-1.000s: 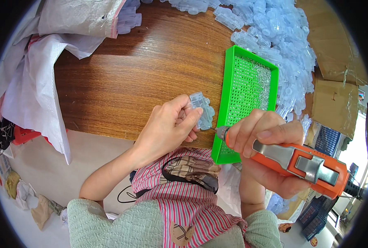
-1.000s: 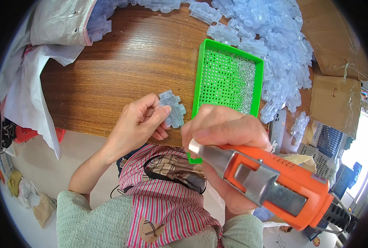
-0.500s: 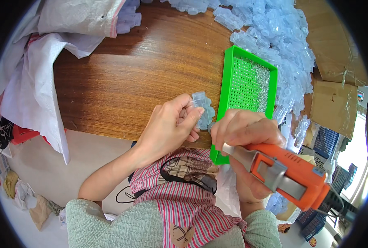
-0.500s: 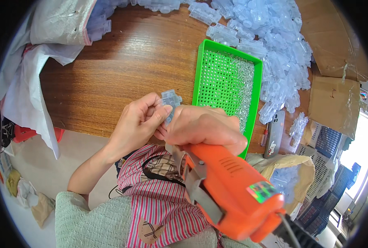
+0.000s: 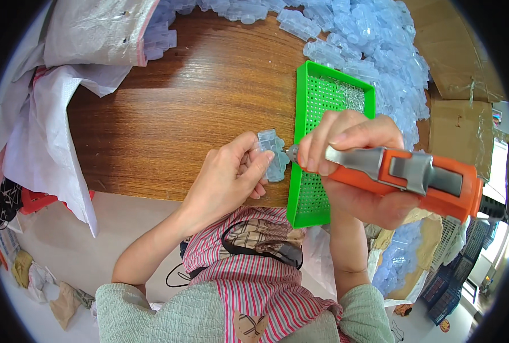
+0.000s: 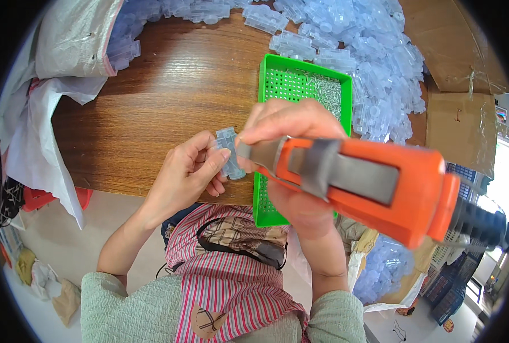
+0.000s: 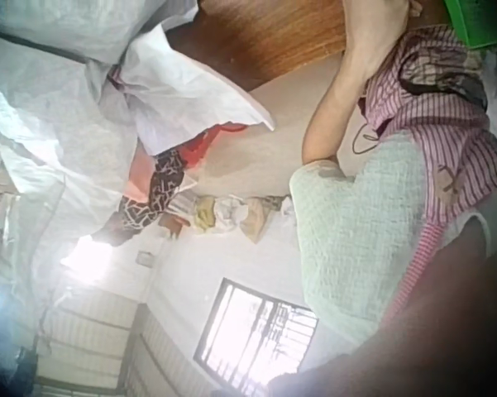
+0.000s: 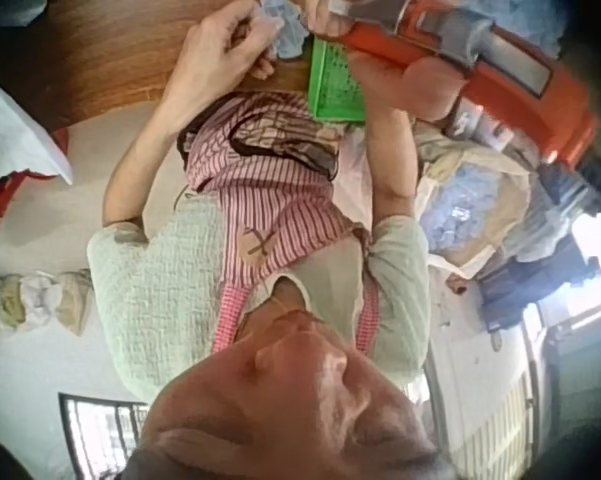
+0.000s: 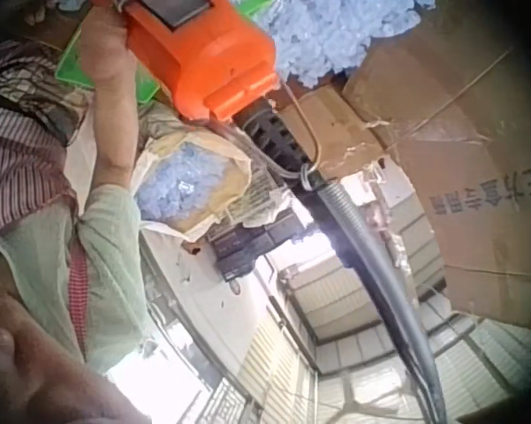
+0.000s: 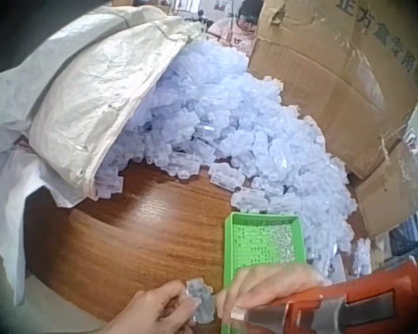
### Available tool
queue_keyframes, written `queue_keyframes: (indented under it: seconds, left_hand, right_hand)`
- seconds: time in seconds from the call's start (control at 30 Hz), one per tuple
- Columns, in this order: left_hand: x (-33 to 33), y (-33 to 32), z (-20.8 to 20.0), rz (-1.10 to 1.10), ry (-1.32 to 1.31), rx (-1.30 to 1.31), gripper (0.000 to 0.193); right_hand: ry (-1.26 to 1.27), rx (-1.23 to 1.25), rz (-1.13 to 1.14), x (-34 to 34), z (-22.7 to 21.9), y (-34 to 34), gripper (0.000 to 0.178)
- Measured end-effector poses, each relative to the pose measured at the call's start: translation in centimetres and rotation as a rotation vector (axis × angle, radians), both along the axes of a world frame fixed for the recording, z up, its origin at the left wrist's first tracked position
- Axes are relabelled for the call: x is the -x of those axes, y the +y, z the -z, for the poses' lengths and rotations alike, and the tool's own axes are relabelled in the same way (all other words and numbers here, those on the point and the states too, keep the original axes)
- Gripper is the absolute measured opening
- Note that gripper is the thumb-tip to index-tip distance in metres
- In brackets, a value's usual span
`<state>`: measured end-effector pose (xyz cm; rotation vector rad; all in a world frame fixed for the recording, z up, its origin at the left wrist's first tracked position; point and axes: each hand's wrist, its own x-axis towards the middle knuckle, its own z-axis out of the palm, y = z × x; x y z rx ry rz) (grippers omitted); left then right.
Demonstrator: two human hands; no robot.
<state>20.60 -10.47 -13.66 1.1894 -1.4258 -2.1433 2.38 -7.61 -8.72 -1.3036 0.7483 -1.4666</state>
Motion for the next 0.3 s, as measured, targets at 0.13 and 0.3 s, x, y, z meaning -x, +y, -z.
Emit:
queue_keyframes:
  seconds: [0.13, 0.3]
  left_hand:
    - [0.0, -0.1, -0.2, -0.012, 0.016, -0.014, 0.023]
    - [0.3, 0.0, -0.5, -0.005, -0.007, 0.042, 0.022]
  right_hand:
    - [0.110, -0.133, 0.046, -0.5, -1.1, 0.3, 0.074]
    - [0.294, -0.164, 0.065, -0.9, -1.7, 0.3, 0.070]
